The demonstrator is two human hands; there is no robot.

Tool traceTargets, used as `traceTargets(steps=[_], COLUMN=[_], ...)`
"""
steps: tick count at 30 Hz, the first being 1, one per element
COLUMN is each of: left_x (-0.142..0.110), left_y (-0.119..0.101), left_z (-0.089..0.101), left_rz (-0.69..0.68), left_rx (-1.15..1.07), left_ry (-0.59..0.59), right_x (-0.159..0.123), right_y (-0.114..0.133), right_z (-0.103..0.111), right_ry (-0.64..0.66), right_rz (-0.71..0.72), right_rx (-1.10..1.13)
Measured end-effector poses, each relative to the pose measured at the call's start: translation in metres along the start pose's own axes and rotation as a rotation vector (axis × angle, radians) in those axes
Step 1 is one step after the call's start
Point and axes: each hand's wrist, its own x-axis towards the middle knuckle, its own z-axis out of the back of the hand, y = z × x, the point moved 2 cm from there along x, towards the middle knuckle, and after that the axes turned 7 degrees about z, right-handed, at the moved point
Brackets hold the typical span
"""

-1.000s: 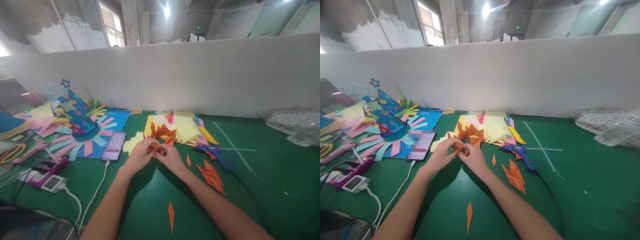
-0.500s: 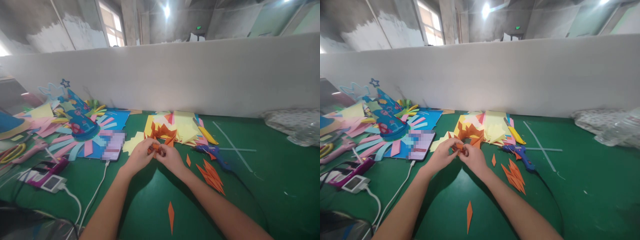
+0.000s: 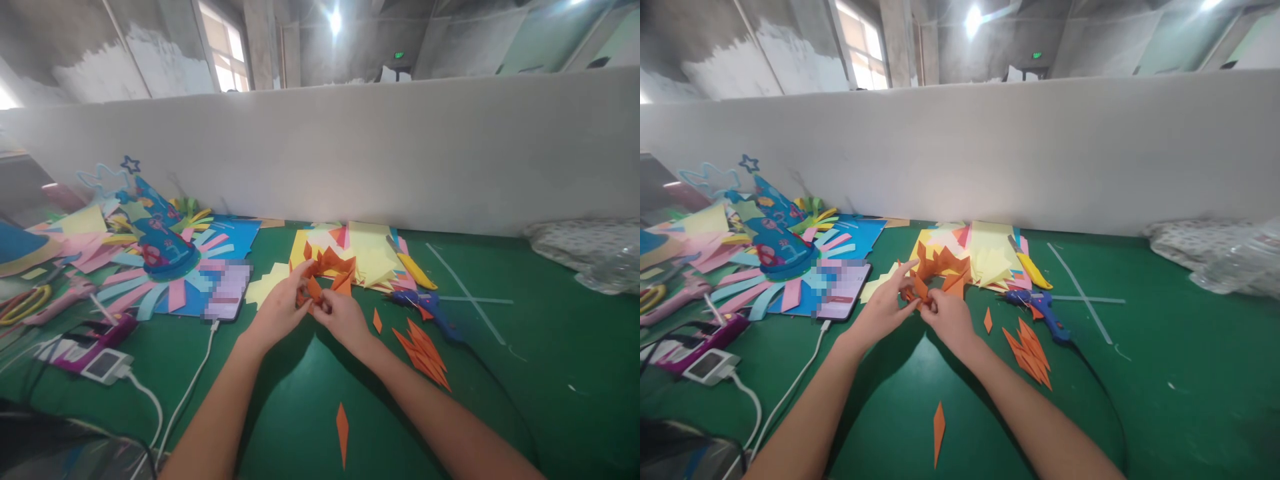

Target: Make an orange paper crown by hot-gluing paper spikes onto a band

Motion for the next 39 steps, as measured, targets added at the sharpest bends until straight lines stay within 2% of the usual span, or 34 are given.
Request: traceTargets(steps=[5, 10, 14, 23, 28, 31, 34, 37, 39], left_x=[0.0, -0.001, -0.003, -0.001, 0.0, -0.001, -0.003, -0.004, -0.003], left_y=[0.0, -0.002, -0.001, 0.013, 0.016, 0.019, 0.02, 0.016, 0.011], left_z=[-0.001, -0.001, 0.001, 0.002, 0.005, 0.007, 0.008, 0.01, 0.01], left_rz=[0.023, 0.07, 0.049, 0.031, -0.008, 0.019, 0.057, 0.081, 0.075], left_rx=[0.115, 0.094, 0.134, 0.205, 0.212, 0.229, 0.237, 0.222, 0.187], left_ry=[-0.028, 0.045, 0.047, -0.046, -0.075, -0.067, -0.046, -0.065, -0.143], right_x=[-0.001, -0.002, -0.002, -0.002, -0.013, -0.023, -0.035, -0.045, -0.049], right_y=[0.001, 0.002, 0.003, 0.013, 0.018, 0.01, -0.009, -0.035, -0.051], right_z=[-0.001, -0.003, 0.0, 0.023, 0.054, 0.08, 0.1, 0.112, 0.113], right_ry=[-0.005, 0.034, 0.057, 0.107, 0.022, -0.024, -0.017, -0.042, -0.014], right_rz=[0.007, -0.009, -0.015, 0.02, 0.071, 0.071, 0.043, -0.025, -0.053], right_rx=[-0.016, -0.041, -0.05, -0.074, -0.207, -0.267, -0.337, -0.437, -0.482])
